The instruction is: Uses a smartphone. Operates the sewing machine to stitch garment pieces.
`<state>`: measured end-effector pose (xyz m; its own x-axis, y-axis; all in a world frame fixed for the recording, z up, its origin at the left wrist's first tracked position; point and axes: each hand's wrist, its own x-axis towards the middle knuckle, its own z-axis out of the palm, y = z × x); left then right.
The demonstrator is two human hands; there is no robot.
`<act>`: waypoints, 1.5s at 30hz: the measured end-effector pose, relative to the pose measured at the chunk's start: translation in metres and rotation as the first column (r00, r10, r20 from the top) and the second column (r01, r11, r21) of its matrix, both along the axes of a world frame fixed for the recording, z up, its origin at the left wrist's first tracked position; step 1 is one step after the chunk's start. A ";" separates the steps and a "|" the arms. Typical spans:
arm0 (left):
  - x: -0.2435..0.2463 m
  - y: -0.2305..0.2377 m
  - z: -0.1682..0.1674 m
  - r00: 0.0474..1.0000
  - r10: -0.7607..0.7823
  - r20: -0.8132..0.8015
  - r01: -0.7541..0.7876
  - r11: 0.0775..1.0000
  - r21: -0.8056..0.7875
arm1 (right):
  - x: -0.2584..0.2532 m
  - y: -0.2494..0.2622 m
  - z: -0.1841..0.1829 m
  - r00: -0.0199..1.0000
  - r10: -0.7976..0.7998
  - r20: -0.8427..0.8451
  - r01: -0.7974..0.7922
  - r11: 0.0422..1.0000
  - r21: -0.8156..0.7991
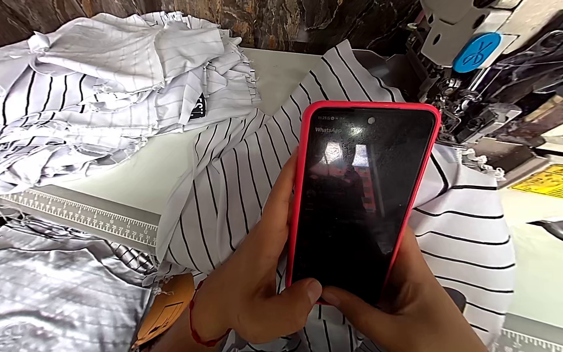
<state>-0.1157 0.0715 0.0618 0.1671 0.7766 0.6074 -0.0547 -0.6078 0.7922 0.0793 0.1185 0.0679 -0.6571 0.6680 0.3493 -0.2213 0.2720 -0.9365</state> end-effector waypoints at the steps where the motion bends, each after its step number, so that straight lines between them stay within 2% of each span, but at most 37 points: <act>1: 0.000 0.000 0.000 1.000 -0.006 0.000 0.006 1.000 -0.003 | 0.001 0.002 -0.001 0.999 0.029 -0.027 -0.029 1.000 0.002; 3: 0.000 0.000 0.000 1.000 -0.016 0.005 0.016 1.000 -0.011 | 0.003 0.007 -0.005 0.994 0.077 -0.076 -0.077 0.997 -0.007; 4: 0.000 0.000 0.000 1.000 -0.020 0.002 0.020 1.000 -0.012 | 0.004 0.007 -0.007 0.991 0.075 -0.108 -0.082 0.995 -0.062; 7: 0.000 0.000 -0.001 1.000 -0.025 0.009 0.025 1.000 -0.017 | 0.005 0.002 -0.005 0.993 -0.013 -0.113 -0.009 0.982 -0.190; 10: 0.001 0.000 0.000 1.000 -0.022 0.014 0.022 1.000 -0.014 | 0.001 0.004 -0.004 0.995 -0.010 -0.096 -0.002 0.991 -0.131; 12: 0.000 0.000 0.000 1.000 -0.021 0.010 0.021 1.000 -0.011 | 0.000 0.005 -0.003 0.992 0.049 -0.118 -0.061 0.993 -0.102; 15: 0.000 -0.001 -0.001 1.000 -0.008 0.003 0.008 1.000 -0.005 | 0.002 0.004 0.000 0.984 0.113 -0.140 -0.128 0.986 -0.109; 20: 0.000 0.000 -0.001 1.000 -0.010 0.000 0.010 1.000 0.001 | 0.003 0.003 0.000 0.983 0.114 -0.141 -0.132 0.983 -0.125; 24: 0.000 0.000 -0.001 1.000 0.003 -0.001 -0.003 1.000 0.004 | 0.004 0.002 0.000 0.993 0.099 -0.069 -0.105 0.991 -0.084; 28: 0.000 -0.001 0.000 1.000 0.008 0.001 -0.008 1.000 0.005 | 0.010 0.004 -0.003 0.993 0.103 0.053 -0.107 0.992 0.067; 32: 0.000 -0.001 0.001 1.000 0.003 0.000 -0.003 1.000 0.007 | 0.010 0.001 -0.002 0.992 0.088 0.086 -0.094 0.993 0.070; 36: 0.000 -0.001 0.000 1.000 0.021 -0.001 -0.021 1.000 0.006 | 0.002 0.005 -0.008 0.998 0.069 0.004 -0.069 0.994 0.087; 42: 0.003 0.000 0.006 1.000 0.018 -0.001 -0.018 1.000 0.008 | 0.006 0.008 -0.006 0.981 0.130 -0.146 -0.130 0.991 0.007; 45: 0.017 -0.010 0.022 0.981 0.105 -0.162 -0.089 0.990 0.107 | 0.023 -0.010 0.002 0.962 0.056 -0.268 -0.114 0.972 -0.204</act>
<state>-0.0988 0.0620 0.0838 0.1992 0.7320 0.6515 0.1363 -0.6791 0.7213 0.1022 0.1086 0.0702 -0.6207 0.6918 0.3688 -0.4773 0.0398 -0.8779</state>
